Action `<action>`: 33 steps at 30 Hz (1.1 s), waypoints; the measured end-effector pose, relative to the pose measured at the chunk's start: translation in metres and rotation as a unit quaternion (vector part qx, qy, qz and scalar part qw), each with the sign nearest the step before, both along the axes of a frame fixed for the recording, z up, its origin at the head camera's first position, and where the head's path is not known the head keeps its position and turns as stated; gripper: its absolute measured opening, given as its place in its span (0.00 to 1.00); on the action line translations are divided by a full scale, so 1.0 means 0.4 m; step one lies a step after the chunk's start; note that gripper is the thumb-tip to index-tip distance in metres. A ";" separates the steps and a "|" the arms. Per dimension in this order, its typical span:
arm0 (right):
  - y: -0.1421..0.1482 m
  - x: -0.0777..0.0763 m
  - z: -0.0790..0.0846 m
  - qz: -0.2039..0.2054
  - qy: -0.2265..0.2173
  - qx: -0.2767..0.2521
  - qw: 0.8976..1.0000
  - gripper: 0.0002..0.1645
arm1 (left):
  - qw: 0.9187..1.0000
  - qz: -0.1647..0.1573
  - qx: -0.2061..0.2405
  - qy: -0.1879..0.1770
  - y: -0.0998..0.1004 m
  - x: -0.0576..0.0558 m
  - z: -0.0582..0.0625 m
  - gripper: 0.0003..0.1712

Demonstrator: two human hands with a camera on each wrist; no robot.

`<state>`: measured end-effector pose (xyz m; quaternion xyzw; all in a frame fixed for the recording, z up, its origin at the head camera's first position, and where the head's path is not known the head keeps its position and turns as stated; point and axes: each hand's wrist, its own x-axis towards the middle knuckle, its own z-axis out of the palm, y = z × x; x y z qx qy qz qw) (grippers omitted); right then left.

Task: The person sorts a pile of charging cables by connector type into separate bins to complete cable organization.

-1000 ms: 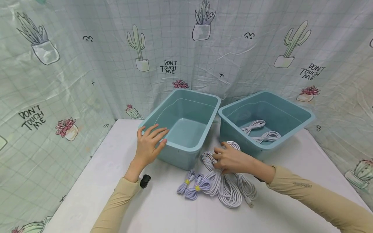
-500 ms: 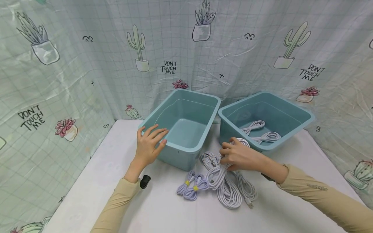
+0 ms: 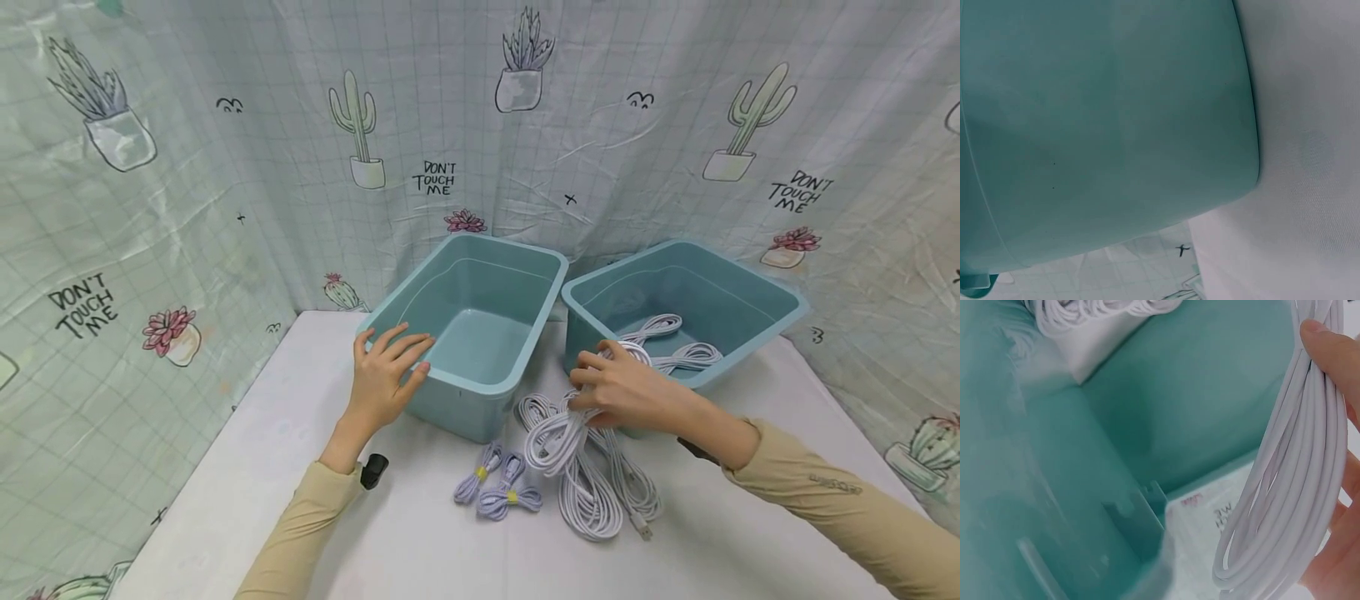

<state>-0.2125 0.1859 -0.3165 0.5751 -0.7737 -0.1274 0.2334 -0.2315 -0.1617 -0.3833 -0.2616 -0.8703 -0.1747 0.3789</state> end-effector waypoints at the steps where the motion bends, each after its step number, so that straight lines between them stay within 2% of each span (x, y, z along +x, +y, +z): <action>1: 0.000 0.001 0.005 0.001 -0.001 -0.004 1.000 0.17 | 1.000 -0.001 0.000 0.000 0.000 0.000 -0.001 0.36; 8: 0.005 0.006 0.038 -0.001 0.007 -0.020 1.000 0.19 | 1.000 -0.002 0.001 -0.003 -0.001 0.002 -0.004 0.35; 15: 0.023 0.000 0.078 0.001 -0.006 -0.064 0.998 0.20 | 1.000 -0.004 0.004 -0.002 0.001 0.001 -0.004 0.36; 20: 0.045 -0.011 0.112 -0.011 0.014 -0.078 0.997 0.21 | 1.000 -0.004 0.004 0.001 0.000 -0.003 -0.003 0.36; 28: 0.092 -0.038 0.152 -0.034 0.014 -0.092 0.995 0.24 | 1.000 0.000 0.002 0.002 -0.001 -0.004 -0.001 0.35; 31: 0.112 -0.048 0.162 -0.039 0.015 -0.102 0.994 0.14 | 1.000 0.000 0.002 0.000 -0.001 -0.002 -0.001 0.35; 33: 0.126 -0.055 0.170 -0.043 0.014 -0.112 0.993 0.20 | 1.000 0.000 0.002 0.000 -0.001 -0.001 -0.001 0.35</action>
